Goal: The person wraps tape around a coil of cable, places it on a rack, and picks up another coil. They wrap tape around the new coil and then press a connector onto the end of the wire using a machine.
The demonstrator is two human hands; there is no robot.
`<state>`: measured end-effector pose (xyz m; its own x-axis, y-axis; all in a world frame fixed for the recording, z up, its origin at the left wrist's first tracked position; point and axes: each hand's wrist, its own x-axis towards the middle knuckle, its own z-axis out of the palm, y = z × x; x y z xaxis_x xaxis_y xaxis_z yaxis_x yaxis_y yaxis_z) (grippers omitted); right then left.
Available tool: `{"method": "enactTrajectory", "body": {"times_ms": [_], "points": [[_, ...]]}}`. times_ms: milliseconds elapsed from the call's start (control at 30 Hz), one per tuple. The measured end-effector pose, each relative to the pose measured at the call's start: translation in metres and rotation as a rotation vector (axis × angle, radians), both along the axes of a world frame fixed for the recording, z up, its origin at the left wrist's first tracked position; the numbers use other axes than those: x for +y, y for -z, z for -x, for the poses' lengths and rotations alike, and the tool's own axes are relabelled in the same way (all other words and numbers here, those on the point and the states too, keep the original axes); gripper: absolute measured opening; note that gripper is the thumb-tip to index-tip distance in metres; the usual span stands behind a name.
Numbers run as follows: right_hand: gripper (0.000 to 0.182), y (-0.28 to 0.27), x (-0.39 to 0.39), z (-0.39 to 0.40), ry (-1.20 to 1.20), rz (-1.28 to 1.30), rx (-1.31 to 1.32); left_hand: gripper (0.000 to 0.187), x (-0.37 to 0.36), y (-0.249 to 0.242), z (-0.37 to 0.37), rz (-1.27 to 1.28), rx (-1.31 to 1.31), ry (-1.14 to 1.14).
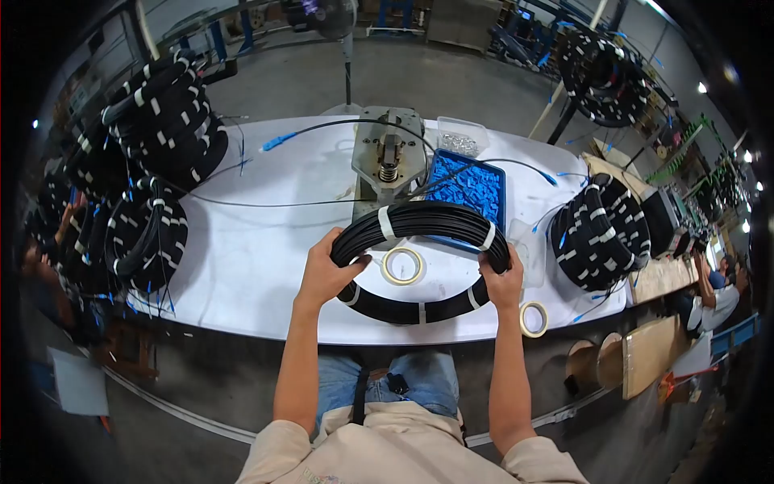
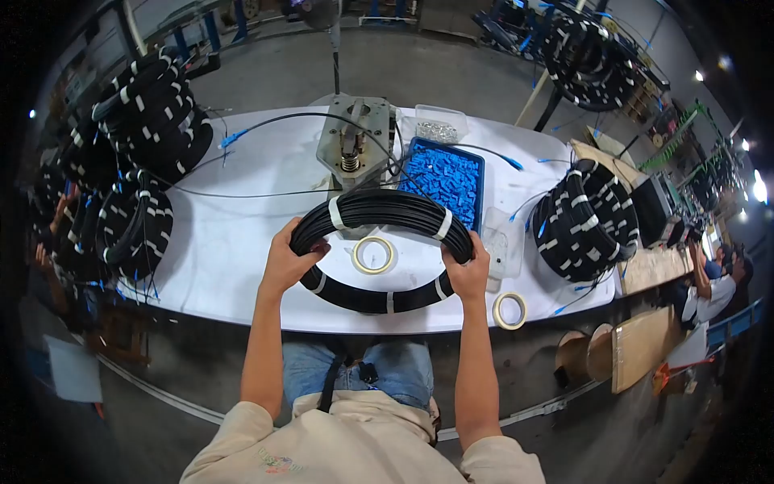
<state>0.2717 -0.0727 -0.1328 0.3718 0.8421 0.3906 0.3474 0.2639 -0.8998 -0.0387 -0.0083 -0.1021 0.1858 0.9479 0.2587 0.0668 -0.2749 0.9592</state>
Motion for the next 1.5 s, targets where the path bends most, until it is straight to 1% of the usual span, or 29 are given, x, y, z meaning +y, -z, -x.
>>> {"method": "enactTrajectory", "body": {"times_ms": [33, 100, 233, 367, 533, 633, 667, 700, 767, 800, 833, 900, 967, 1000, 1033, 1100, 1167, 1233, 1267, 1300, 1333, 1367, 1400, 1433, 1467, 1500], "points": [[0.025, -0.001, 0.001, 0.001, 0.02, -0.003, 0.013, 0.021, 0.001, 0.006, 0.001, -0.003, 0.013, 0.02], [0.025, -0.005, 0.002, 0.002, -0.027, 0.023, -0.008, 0.017, 0.001, 0.012, 0.001, -0.071, 0.07, -0.078], [0.025, -0.016, 0.001, 0.01, -0.014, -0.003, -0.066, 0.014, -0.005, 0.017, 0.001, -0.07, 0.009, -0.121], [0.029, -0.014, 0.002, 0.014, -0.003, -0.048, -0.078, 0.013, -0.01, 0.021, 0.006, -0.09, -0.029, -0.133], [0.033, -0.012, -0.009, 0.015, 0.008, -0.052, -0.004, 0.017, -0.011, 0.019, 0.006, -0.127, 0.013, -0.135], [0.035, -0.002, -0.023, 0.011, 0.064, -0.082, 0.072, 0.016, -0.01, 0.007, -0.002, -0.122, 0.104, -0.069], [0.036, 0.001, -0.029, 0.008, 0.074, -0.094, 0.112, 0.023, -0.007, 0.007, -0.005, -0.128, 0.126, -0.038], [0.036, 0.006, -0.033, 0.005, 0.09, -0.092, 0.11, 0.023, -0.005, 0.003, -0.009, -0.126, 0.124, -0.021], [0.039, 0.021, -0.04, 0.0, 0.175, -0.082, 0.189, 0.032, 0.001, -0.007, -0.013, -0.112, 0.113, 0.128], [0.042, 0.026, -0.045, -0.001, 0.268, -0.075, 0.14, 0.039, 0.011, 0.003, -0.01, 0.002, -0.063, 0.261], [0.044, 0.046, -0.046, -0.01, 0.312, -0.068, 0.138, 0.039, 0.014, 0.0, -0.011, 0.112, -0.06, 0.38], [0.044, 0.082, -0.046, -0.029, 0.357, -0.09, 0.139, 0.036, 0.017, 0.046, -0.019, 0.138, -0.027, 0.223], [0.039, 0.057, -0.047, -0.023, 0.256, -0.084, 0.34, 0.029, 0.013, 0.035, -0.036, 0.001, 0.009, 0.151], [0.033, 0.059, -0.046, -0.026, 0.224, -0.134, 0.318, 0.026, 0.011, 0.028, -0.041, -0.049, 0.044, 0.125], [0.029, 0.06, -0.047, -0.027, 0.254, -0.116, 0.297, 0.023, 0.008, 0.024, -0.043, -0.091, 0.08, 0.104], [0.029, 0.059, -0.046, -0.026, 0.193, -0.16, 0.412, 0.023, 0.012, 0.025, -0.046, -0.088, 0.077, 0.088], [0.031, 0.061, -0.047, -0.028, 0.17, -0.153, 0.414, 0.026, 0.01, 0.026, -0.047, -0.089, 0.039, 0.111], [0.033, 0.063, -0.046, -0.031, 0.204, -0.084, 0.291, 0.028, 0.011, 0.032, -0.04, -0.109, 0.036, 0.111], [0.034, 0.065, -0.047, -0.031, 0.215, -0.047, 0.282, 0.029, 0.011, 0.036, -0.034, -0.022, 0.003, 0.119], [0.033, 0.07, -0.045, -0.029, 0.238, -0.099, 0.274, 0.03, 0.012, 0.038, -0.032, 0.062, -0.034, 0.141], [0.035, 0.065, -0.046, -0.027, 0.184, -0.094, 0.291, 0.03, 0.011, 0.037, -0.033, 0.105, -0.106, 0.148], [0.038, 0.067, -0.044, -0.032, 0.198, -0.014, 0.154, 0.03, 0.009, 0.037, -0.032, 0.149, -0.177, 0.16], [0.039, 0.067, -0.041, -0.027, 0.195, -0.032, 0.257, 0.028, 0.007, 0.036, -0.028, 0.186, -0.133, 0.155], [0.038, 0.05, -0.041, -0.02, 0.204, -0.071, 0.133, 0.026, 0.005, 0.036, -0.022, 0.219, -0.083, 0.146], [0.038, 0.038, -0.042, -0.019, 0.131, -0.022, 0.155, 0.023, 0.006, 0.047, -0.015, 0.244, -0.094, 0.096], [0.038, 0.023, -0.044, -0.012, 0.088, -0.036, 0.198, 0.021, 0.006, 0.059, -0.011, 0.268, -0.105, 0.041]]}}
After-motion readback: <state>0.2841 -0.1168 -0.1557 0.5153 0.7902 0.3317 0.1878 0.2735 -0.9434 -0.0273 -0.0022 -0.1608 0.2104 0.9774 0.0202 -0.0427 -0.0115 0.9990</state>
